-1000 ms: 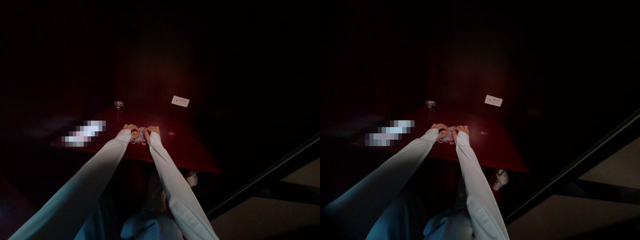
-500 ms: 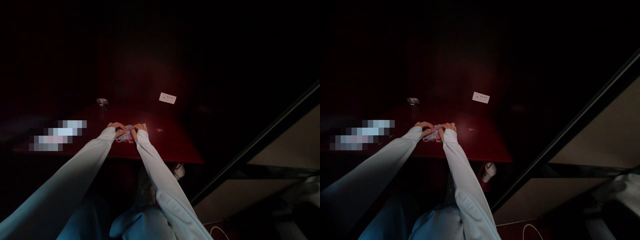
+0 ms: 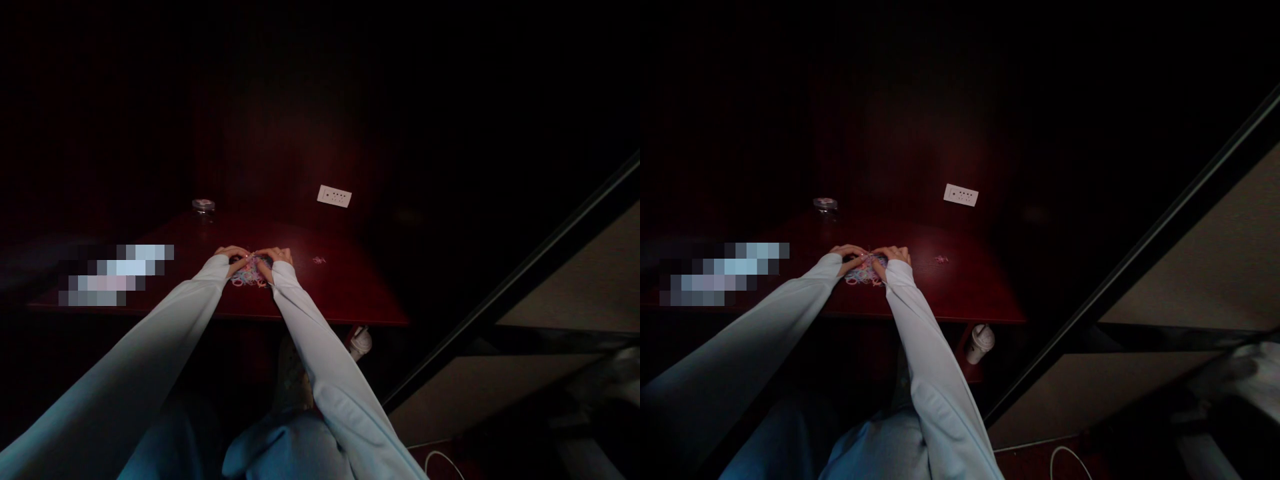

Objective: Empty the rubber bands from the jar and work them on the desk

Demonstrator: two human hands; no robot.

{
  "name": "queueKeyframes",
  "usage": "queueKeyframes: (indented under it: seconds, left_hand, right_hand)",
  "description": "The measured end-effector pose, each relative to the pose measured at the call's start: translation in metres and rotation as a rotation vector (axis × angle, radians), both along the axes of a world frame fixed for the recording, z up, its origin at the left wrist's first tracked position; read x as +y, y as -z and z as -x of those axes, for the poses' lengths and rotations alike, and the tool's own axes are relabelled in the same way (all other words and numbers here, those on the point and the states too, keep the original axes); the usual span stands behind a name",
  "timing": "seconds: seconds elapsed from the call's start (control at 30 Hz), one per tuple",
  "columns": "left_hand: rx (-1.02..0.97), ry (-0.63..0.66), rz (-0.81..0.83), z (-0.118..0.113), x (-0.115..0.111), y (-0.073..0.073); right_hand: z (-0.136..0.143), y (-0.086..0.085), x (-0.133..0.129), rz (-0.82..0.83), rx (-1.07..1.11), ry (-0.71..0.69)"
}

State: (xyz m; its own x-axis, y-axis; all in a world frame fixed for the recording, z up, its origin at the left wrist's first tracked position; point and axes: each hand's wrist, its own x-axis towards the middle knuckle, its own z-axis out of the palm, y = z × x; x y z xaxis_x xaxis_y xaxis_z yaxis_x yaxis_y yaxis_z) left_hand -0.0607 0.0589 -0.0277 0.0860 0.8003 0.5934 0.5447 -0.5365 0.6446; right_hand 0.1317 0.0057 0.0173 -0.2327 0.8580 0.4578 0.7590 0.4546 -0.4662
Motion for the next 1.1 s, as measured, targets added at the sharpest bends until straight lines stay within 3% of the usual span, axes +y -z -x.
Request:
queueKeyframes:
  seconds: [0.2,0.63,1.1]
  left_hand:
    - [0.007,-0.013,-0.004,0.0,0.003,0.002]
    - [-0.084,0.123,-0.001,0.001,0.003,-0.005]
    - [-0.178,0.097,-0.006,-0.003,-0.003,-0.009]
  right_hand:
    - [0.001,0.003,0.001,0.0,0.018,-0.009]
    - [0.002,0.007,0.006,-0.005,0.05,-0.014]
    - [-0.001,0.006,0.01,-0.014,0.077,-0.004]
